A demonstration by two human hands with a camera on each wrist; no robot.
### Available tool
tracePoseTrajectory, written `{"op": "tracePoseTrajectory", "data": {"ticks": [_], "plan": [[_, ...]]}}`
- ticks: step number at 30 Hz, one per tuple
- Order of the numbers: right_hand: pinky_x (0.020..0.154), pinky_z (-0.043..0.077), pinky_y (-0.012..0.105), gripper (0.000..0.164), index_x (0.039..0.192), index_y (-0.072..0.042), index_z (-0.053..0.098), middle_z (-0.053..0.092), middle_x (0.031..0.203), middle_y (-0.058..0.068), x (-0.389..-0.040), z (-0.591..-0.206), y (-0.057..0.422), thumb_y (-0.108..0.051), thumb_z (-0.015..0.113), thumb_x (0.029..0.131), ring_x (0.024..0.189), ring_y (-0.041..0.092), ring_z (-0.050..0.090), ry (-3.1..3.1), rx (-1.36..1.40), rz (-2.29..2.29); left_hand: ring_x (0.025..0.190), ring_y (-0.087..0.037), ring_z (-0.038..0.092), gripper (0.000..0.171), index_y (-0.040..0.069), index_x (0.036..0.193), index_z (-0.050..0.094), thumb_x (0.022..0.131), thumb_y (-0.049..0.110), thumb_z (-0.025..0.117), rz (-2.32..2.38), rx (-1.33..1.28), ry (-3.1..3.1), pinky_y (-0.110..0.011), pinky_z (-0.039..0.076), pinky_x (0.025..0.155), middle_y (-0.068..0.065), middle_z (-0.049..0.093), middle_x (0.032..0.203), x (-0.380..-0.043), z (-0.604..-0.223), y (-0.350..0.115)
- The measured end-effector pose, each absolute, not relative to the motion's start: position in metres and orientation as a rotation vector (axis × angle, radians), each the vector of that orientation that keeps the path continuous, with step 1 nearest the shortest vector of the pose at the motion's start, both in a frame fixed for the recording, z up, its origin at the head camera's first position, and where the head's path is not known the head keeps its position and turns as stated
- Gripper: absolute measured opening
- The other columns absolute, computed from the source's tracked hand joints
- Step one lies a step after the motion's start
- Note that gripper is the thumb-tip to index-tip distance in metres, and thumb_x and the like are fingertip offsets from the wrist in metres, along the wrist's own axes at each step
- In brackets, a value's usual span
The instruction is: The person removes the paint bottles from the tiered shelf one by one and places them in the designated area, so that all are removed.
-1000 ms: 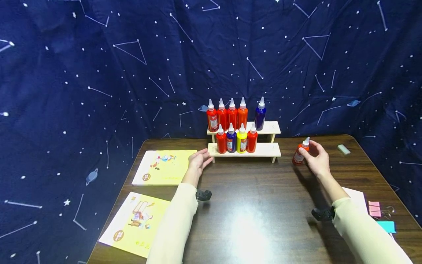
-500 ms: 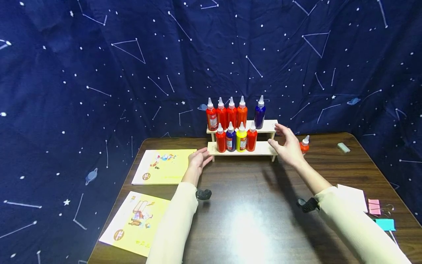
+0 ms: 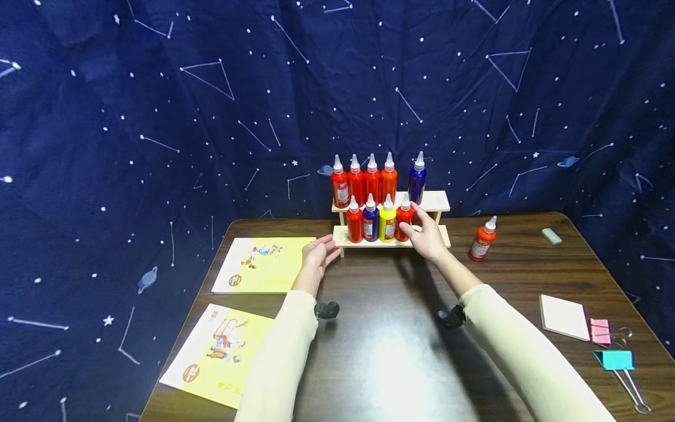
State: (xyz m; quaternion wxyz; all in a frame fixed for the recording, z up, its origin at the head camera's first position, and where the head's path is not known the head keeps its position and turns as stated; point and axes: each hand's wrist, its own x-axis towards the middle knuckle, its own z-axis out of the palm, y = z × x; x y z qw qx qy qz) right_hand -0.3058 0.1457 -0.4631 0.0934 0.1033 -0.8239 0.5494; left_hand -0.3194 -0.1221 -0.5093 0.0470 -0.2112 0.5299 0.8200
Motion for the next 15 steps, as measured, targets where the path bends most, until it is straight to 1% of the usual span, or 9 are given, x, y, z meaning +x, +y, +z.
{"op": "tracePoseTrajectory", "data": {"ticks": [3, 6, 8, 10, 13, 15], "plan": [[0.102, 0.046, 0.051, 0.057, 0.141, 0.008, 0.037, 0.052, 0.126, 0.033, -0.307, -0.465, 0.143, -0.002, 0.062, 0.091, 0.113, 0.044, 0.054, -2.416, 0.283, 1.619, 0.109, -0.027, 0.058, 0.037, -0.007, 0.125, 0.058, 0.089, -0.010, 0.055, 2.500, -0.643, 1.629, -0.032, 0.058, 0.087, -0.022, 0.056, 0.128, -0.319, -0.509, -0.121], [0.103, 0.046, 0.051, 0.052, 0.137, 0.007, 0.042, 0.051, 0.127, 0.031, -0.306, -0.465, 0.144, -0.003, 0.064, 0.090, 0.114, 0.043, 0.054, -2.408, 0.244, 1.637, 0.106, -0.026, 0.059, 0.036, -0.006, 0.125, 0.058, 0.089, -0.009, 0.055, 2.496, -0.645, 1.636, -0.030, 0.060, 0.083, -0.022, 0.057, 0.127, -0.320, -0.510, -0.122], [0.103, 0.047, 0.050, 0.049, 0.134, 0.007, 0.045, 0.052, 0.126, 0.030, -0.303, -0.466, 0.146, -0.003, 0.064, 0.090, 0.114, 0.042, 0.054, -2.385, 0.229, 1.669, 0.103, -0.024, 0.060, 0.035, -0.006, 0.124, 0.059, 0.089, -0.009, 0.055, 2.497, -0.643, 1.639, -0.028, 0.060, 0.081, -0.022, 0.057, 0.125, -0.320, -0.511, -0.123], [0.102, 0.049, 0.047, 0.048, 0.133, 0.008, 0.045, 0.052, 0.126, 0.030, -0.296, -0.462, 0.147, -0.001, 0.064, 0.090, 0.115, 0.043, 0.053, -2.358, 0.211, 1.727, 0.100, -0.023, 0.060, 0.035, -0.006, 0.123, 0.059, 0.089, -0.009, 0.056, 2.496, -0.653, 1.637, -0.027, 0.061, 0.079, -0.022, 0.058, 0.124, -0.321, -0.511, -0.123], [0.095, 0.054, 0.031, 0.049, 0.134, 0.011, 0.043, 0.049, 0.128, 0.031, -0.275, -0.452, 0.151, 0.003, 0.062, 0.089, 0.116, 0.044, 0.052, -2.300, 0.196, 1.840, 0.098, -0.023, 0.061, 0.035, -0.007, 0.123, 0.059, 0.089, -0.009, 0.056, 2.498, -0.659, 1.627, -0.028, 0.061, 0.079, -0.022, 0.058, 0.124, -0.321, -0.511, -0.123], [0.089, 0.054, 0.017, 0.049, 0.134, 0.013, 0.041, 0.046, 0.129, 0.032, -0.261, -0.446, 0.158, 0.005, 0.061, 0.089, 0.117, 0.046, 0.050, -2.273, 0.174, 1.894, 0.100, -0.023, 0.060, 0.035, -0.007, 0.124, 0.059, 0.089, -0.010, 0.055, 2.500, -0.652, 1.627, -0.028, 0.060, 0.081, -0.022, 0.057, 0.125, -0.320, -0.510, -0.123]]}}
